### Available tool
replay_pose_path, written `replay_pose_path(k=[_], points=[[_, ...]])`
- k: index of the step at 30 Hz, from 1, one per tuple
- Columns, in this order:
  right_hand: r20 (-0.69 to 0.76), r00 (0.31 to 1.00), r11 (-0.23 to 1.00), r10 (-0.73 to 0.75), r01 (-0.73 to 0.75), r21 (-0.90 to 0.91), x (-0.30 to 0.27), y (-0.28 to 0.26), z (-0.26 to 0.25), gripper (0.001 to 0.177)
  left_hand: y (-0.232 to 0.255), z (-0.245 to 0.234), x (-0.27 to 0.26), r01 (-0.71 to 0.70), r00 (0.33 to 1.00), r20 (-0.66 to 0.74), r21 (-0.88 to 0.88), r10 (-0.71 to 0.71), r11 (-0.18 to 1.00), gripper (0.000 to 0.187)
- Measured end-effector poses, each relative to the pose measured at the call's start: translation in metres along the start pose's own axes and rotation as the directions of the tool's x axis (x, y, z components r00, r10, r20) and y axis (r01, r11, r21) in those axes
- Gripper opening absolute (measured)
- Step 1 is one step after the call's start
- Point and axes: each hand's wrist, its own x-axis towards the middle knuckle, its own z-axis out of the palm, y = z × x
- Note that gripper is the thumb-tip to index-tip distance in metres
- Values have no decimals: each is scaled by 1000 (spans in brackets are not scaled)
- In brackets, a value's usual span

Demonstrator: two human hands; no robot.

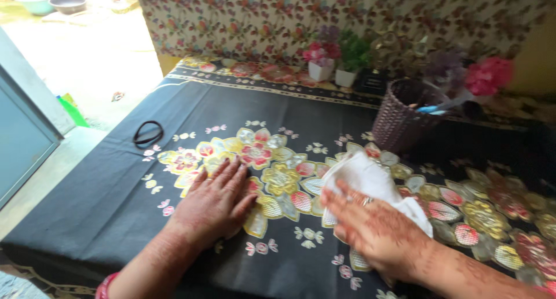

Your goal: The person wipes a pair of sunglasses with a white cloth, then wipes a small woven basket, and finally wipes the black floral-patterned table surface. The person places the sunglasses and basket on the table after cleaning them.

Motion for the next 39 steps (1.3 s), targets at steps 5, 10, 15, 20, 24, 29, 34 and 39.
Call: replay_pose_path(k=[5, 10, 15, 20, 24, 29, 34, 39], points=[[161, 982, 984, -102, 75, 164, 17, 19, -13, 56, 1, -1, -2, 4, 999, -39, -19, -5, 1000, 74], [135, 981, 971, 139, -108, -215, 52, 79, -14, 63, 1, -4, -2, 2, 999, -48, -73, -5, 997, 72], [-37, 954, 955, 296, -296, 18, 99, 50, 8, 58, -5, 3, -3, -29, 994, -108, -107, 17, 994, 63], [-100, 990, 980, -96, 112, 163, 98, -42, 32, 55, -12, 12, -5, -66, 966, -260, -186, 16, 980, 58], [6, 911, 878, -412, 395, 269, 84, -53, 26, 55, -18, 17, -5, -86, 959, -282, -245, 14, 966, 55], [17, 984, 962, 180, -180, 208, 111, 27, 18, 50, -19, 17, -5, -75, 958, -286, -280, -8, 957, 53], [-162, 916, 860, 367, -400, -316, 148, 77, 23, 59, -22, 17, -4, -94, 950, -313, -349, -22, 932, 53], [-33, 989, 989, 146, -146, 17, 158, 6, 47, 65, -25, 21, -3, -101, 934, -356, -367, -39, 925, 55]])
